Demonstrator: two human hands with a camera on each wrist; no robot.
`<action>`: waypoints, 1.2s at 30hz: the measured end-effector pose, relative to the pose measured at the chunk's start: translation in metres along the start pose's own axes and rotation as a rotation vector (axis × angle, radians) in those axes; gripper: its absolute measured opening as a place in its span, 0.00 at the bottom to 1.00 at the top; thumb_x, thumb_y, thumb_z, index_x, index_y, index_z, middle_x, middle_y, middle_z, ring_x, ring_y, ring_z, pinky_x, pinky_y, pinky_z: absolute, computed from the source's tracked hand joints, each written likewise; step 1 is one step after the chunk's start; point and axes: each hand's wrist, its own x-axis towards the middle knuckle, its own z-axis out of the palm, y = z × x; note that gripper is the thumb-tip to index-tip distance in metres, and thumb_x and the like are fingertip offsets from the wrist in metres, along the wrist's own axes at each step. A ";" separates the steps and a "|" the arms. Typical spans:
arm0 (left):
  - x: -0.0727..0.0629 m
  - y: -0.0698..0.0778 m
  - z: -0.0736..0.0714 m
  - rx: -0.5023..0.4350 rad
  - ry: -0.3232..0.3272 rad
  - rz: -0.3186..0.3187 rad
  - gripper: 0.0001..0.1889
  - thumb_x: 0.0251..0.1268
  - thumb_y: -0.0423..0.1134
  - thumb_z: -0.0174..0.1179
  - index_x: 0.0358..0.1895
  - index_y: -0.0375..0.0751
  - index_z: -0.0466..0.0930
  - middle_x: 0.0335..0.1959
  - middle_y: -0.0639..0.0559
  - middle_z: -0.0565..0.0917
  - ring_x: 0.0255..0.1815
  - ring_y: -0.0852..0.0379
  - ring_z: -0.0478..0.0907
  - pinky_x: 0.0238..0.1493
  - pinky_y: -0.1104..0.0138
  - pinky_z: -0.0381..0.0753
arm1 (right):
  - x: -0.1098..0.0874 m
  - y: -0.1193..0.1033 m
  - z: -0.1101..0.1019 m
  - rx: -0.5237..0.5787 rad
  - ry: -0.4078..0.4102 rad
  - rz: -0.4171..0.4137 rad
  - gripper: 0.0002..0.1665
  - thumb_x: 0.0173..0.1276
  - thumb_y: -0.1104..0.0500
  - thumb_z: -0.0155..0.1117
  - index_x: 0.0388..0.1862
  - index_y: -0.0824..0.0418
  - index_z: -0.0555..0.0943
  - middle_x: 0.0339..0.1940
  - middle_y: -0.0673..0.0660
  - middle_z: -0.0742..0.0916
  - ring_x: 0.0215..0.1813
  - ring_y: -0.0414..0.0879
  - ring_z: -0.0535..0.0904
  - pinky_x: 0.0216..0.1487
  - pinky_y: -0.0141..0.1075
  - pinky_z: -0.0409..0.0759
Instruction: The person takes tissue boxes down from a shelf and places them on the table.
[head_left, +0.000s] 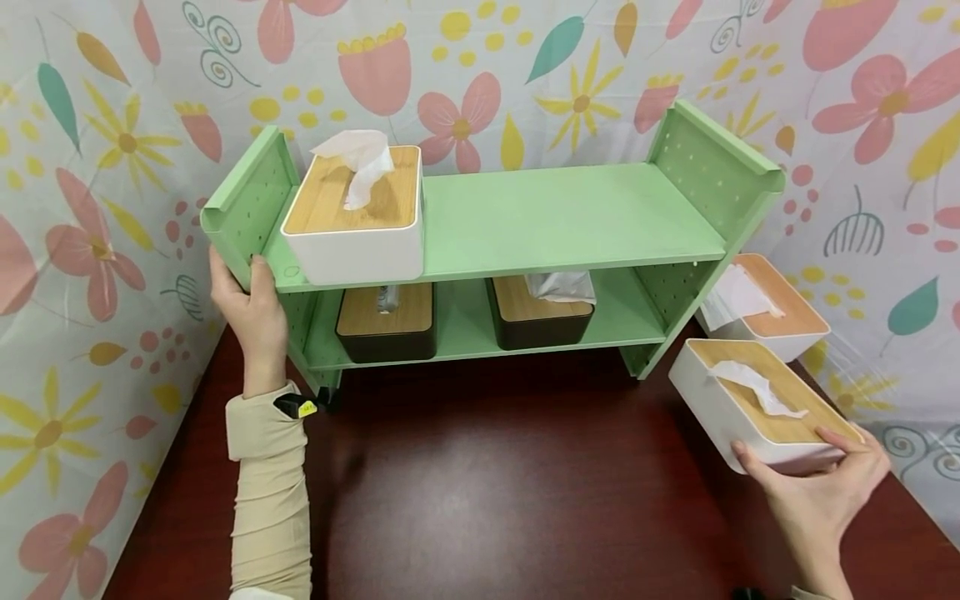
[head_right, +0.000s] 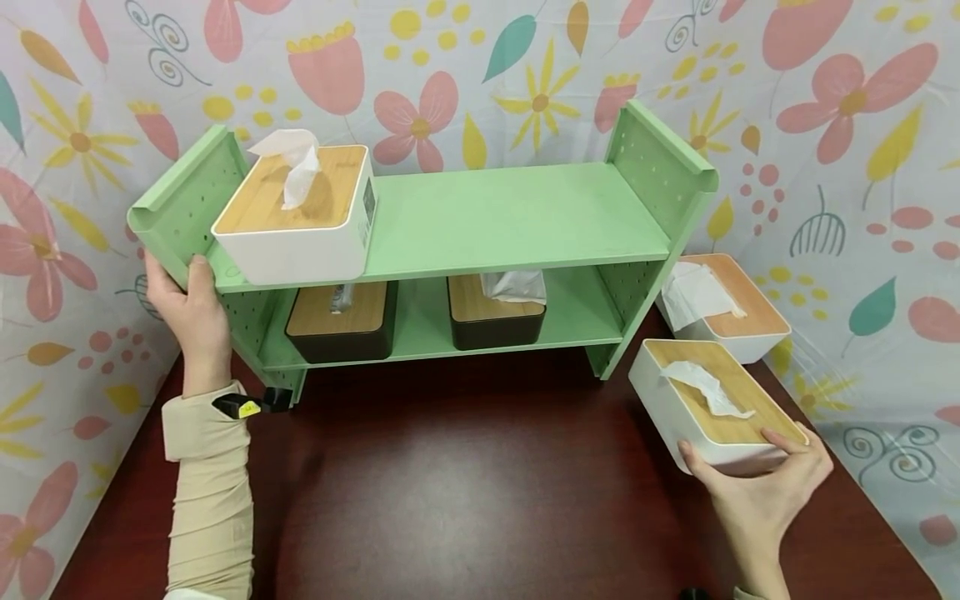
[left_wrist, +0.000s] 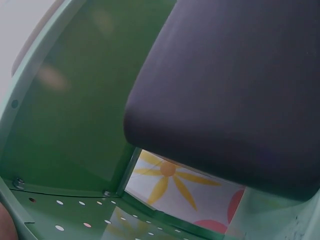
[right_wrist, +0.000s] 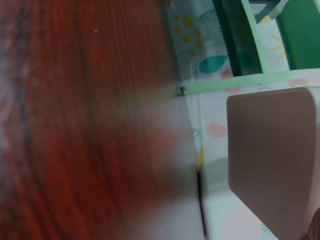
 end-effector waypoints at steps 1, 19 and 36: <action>0.000 0.000 0.000 0.008 -0.005 0.009 0.21 0.66 0.26 0.45 0.60 0.38 0.74 0.49 0.47 0.79 0.50 0.53 0.75 0.54 0.66 0.72 | 0.000 0.002 0.000 -0.007 -0.003 0.000 0.54 0.30 0.47 0.83 0.45 0.82 0.68 0.50 0.36 0.70 0.60 0.35 0.62 0.59 0.26 0.58; -0.005 0.017 0.006 -0.004 -0.004 -0.004 0.21 0.66 0.26 0.44 0.60 0.38 0.74 0.50 0.46 0.78 0.50 0.52 0.76 0.52 0.67 0.74 | 0.002 0.047 0.001 -0.136 -0.063 0.069 0.49 0.26 0.56 0.84 0.49 0.74 0.72 0.47 0.29 0.67 0.58 0.27 0.59 0.58 0.27 0.55; -0.007 0.016 0.006 0.003 -0.003 0.011 0.20 0.66 0.25 0.44 0.59 0.37 0.75 0.48 0.45 0.79 0.49 0.52 0.76 0.51 0.67 0.74 | 0.001 0.046 0.005 -0.174 -0.121 0.149 0.48 0.26 0.60 0.84 0.47 0.34 0.70 0.45 0.26 0.63 0.54 0.23 0.55 0.54 0.26 0.54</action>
